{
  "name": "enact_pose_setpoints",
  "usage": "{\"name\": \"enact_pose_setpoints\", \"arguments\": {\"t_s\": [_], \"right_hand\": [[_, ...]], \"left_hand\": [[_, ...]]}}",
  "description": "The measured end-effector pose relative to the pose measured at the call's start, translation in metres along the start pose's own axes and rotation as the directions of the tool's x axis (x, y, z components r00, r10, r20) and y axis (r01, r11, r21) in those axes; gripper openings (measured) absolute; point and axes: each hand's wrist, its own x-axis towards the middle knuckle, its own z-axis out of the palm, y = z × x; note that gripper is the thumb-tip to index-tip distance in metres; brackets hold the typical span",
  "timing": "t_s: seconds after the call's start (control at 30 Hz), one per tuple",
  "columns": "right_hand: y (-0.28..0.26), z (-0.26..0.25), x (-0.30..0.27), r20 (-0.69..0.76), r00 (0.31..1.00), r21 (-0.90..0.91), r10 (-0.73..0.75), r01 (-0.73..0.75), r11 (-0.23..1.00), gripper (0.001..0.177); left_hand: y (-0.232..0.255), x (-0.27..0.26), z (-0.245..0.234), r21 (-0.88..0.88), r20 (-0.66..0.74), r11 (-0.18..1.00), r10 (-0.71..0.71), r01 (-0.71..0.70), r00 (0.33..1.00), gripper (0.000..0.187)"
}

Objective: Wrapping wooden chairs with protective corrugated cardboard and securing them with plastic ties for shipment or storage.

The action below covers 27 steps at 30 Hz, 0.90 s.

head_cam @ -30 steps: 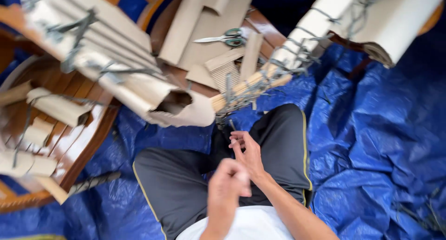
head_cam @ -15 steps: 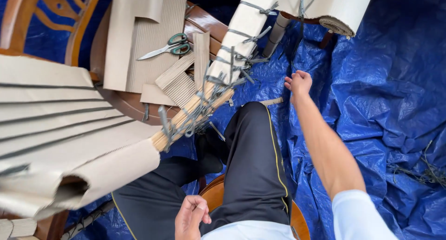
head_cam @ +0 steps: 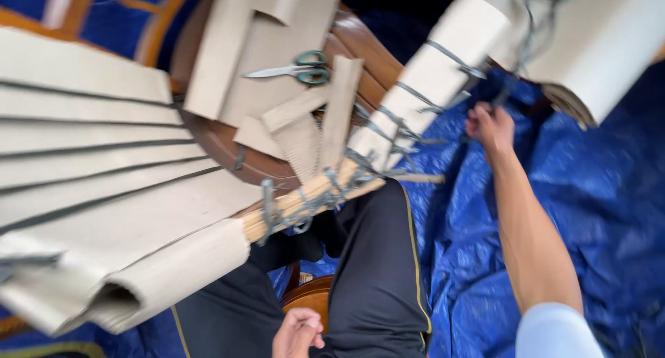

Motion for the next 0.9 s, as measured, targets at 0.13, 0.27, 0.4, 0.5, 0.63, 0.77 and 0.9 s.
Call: {"name": "enact_pose_setpoints", "arguments": {"t_s": [0.13, 0.27, 0.4, 0.5, 0.63, 0.77, 0.9], "right_hand": [[-0.041, 0.014, -0.135, -0.112, 0.993, 0.235, -0.043, 0.068, 0.969, 0.027], [-0.091, 0.055, -0.304, -0.142, 0.988, 0.489, -0.057, 0.12, 0.864, 0.035], [-0.083, 0.092, -0.424, -0.003, 0.997, 0.546, -0.083, 0.071, 0.835, 0.036], [-0.067, 0.104, -0.466, 0.132, 0.981, 0.536, -0.14, 0.048, 0.843, 0.035], [-0.07, 0.117, -0.465, 0.163, 0.983, 0.397, 0.086, -0.145, 0.906, 0.033], [-0.065, 0.104, -0.447, -0.17, 0.985, 0.232, -0.008, 0.048, 0.972, 0.024], [-0.143, 0.134, -0.463, 0.15, 0.969, 0.049, -0.194, 0.189, 0.981, 0.028]], "left_hand": [[0.042, -0.009, 0.061, -0.131, 0.182, 0.983, 0.148, -0.126, 0.972, 0.009], [0.094, -0.017, 0.119, -0.014, 0.298, 0.996, 0.088, -0.088, 0.95, 0.033], [0.157, -0.027, 0.141, -0.237, 0.49, 0.943, -0.092, 0.234, 0.867, 0.05], [0.166, -0.016, 0.128, -0.458, 0.399, 0.889, 0.193, 0.013, 0.896, 0.046], [0.152, -0.011, 0.094, -0.439, 0.326, 0.8, 0.565, -0.408, 0.758, 0.04], [0.176, -0.061, 0.064, -0.121, 0.335, 0.817, 0.569, -0.565, 0.751, 0.036], [0.168, -0.079, 0.046, -0.008, 0.32, 0.717, 0.663, -0.697, 0.677, 0.033]]}}
